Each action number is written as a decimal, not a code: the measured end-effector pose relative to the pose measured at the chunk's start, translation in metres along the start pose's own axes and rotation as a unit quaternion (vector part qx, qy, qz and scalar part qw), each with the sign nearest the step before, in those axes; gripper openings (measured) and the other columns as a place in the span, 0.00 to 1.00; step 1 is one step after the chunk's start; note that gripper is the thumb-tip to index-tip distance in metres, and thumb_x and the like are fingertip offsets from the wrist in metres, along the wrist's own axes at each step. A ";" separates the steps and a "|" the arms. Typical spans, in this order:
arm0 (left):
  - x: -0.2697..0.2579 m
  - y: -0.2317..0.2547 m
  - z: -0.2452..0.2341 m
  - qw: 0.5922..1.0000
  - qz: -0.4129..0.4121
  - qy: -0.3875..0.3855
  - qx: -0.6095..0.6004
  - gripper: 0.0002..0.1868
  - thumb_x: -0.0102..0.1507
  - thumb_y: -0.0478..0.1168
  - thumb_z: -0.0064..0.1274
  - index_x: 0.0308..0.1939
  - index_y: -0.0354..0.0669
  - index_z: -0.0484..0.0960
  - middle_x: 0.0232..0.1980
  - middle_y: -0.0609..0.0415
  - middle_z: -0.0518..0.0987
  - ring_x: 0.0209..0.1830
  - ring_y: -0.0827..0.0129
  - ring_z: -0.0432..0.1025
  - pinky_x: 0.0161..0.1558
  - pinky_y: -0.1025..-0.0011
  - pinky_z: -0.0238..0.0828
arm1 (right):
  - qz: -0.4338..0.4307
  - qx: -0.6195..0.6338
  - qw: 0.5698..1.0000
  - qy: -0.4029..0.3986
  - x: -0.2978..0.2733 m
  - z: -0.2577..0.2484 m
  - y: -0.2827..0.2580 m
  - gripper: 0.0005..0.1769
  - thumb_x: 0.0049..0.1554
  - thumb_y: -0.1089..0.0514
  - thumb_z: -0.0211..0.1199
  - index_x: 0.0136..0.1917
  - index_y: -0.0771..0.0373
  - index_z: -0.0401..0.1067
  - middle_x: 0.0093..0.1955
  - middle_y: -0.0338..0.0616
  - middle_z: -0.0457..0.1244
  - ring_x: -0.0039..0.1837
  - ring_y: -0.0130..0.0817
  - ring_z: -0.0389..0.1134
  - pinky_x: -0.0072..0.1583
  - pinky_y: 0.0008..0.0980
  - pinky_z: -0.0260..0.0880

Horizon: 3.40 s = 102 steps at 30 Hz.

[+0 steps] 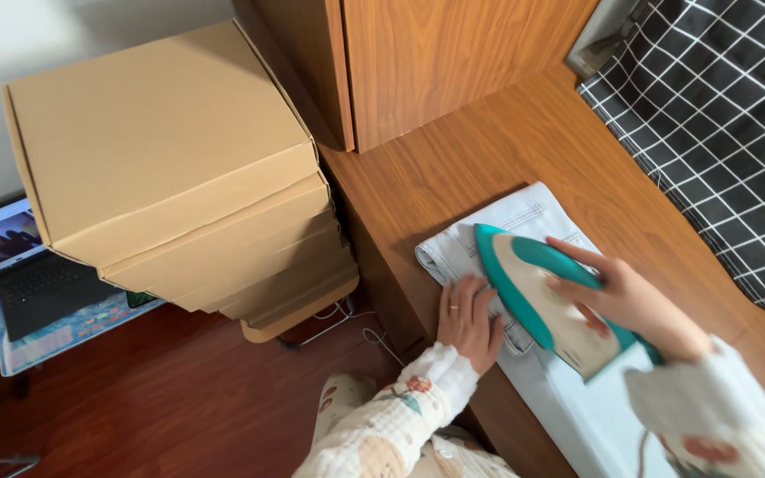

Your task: Ironing and folding a pair of light blue jeans on a wooden desk.

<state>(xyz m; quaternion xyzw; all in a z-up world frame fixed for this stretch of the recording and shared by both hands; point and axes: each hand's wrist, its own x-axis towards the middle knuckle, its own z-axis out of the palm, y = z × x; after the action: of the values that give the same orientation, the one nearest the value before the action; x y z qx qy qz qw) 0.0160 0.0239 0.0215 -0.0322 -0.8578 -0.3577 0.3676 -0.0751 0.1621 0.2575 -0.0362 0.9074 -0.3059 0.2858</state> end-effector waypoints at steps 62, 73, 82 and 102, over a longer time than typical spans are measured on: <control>0.102 -0.129 0.106 0.914 -0.051 -0.288 0.282 0.42 0.63 0.33 0.58 0.79 0.46 0.56 0.74 0.37 0.73 0.71 0.46 0.70 0.65 0.49 0.71 | 0.099 0.097 0.990 0.004 -0.019 -0.010 0.051 0.40 0.61 0.47 0.66 0.85 0.30 0.63 0.27 0.51 0.62 0.24 0.38 0.60 0.37 0.34 0.67; 0.061 -0.194 0.147 0.957 0.066 -0.160 0.231 0.13 0.57 0.42 0.55 0.42 0.46 0.90 0.46 0.46 0.83 0.51 0.49 0.80 0.55 0.45 0.76 | -0.056 0.195 0.977 0.068 0.034 -0.032 -0.002 0.39 0.57 0.57 0.70 0.80 0.53 0.66 0.19 0.63 0.63 0.18 0.50 0.66 0.24 0.39 0.68; 0.024 -0.079 -0.005 0.982 -0.032 -0.086 0.162 0.27 0.73 0.52 0.38 0.74 0.46 0.71 0.86 0.43 0.59 0.87 0.49 0.49 0.72 0.29 0.48 | -0.010 0.140 0.984 -0.106 0.126 -0.020 0.033 0.39 0.57 0.55 0.72 0.81 0.51 0.67 0.21 0.60 0.60 0.17 0.49 0.61 0.21 0.39 0.63; 0.016 -0.087 -0.022 0.990 -0.015 -0.090 0.105 0.25 0.75 0.50 0.36 0.73 0.50 0.73 0.85 0.46 0.59 0.87 0.50 0.48 0.74 0.32 0.45 | 0.011 -0.021 0.997 -0.068 0.116 -0.004 -0.002 0.42 0.53 0.43 0.72 0.79 0.47 0.71 0.38 0.58 0.72 0.31 0.47 0.74 0.40 0.39 0.78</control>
<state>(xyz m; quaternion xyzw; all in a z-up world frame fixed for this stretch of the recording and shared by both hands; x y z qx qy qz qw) -0.0103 -0.0576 -0.0086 -0.0127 -0.9207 -0.2668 0.2846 -0.1743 0.1345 0.2035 -0.0530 0.8925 -0.2807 0.3491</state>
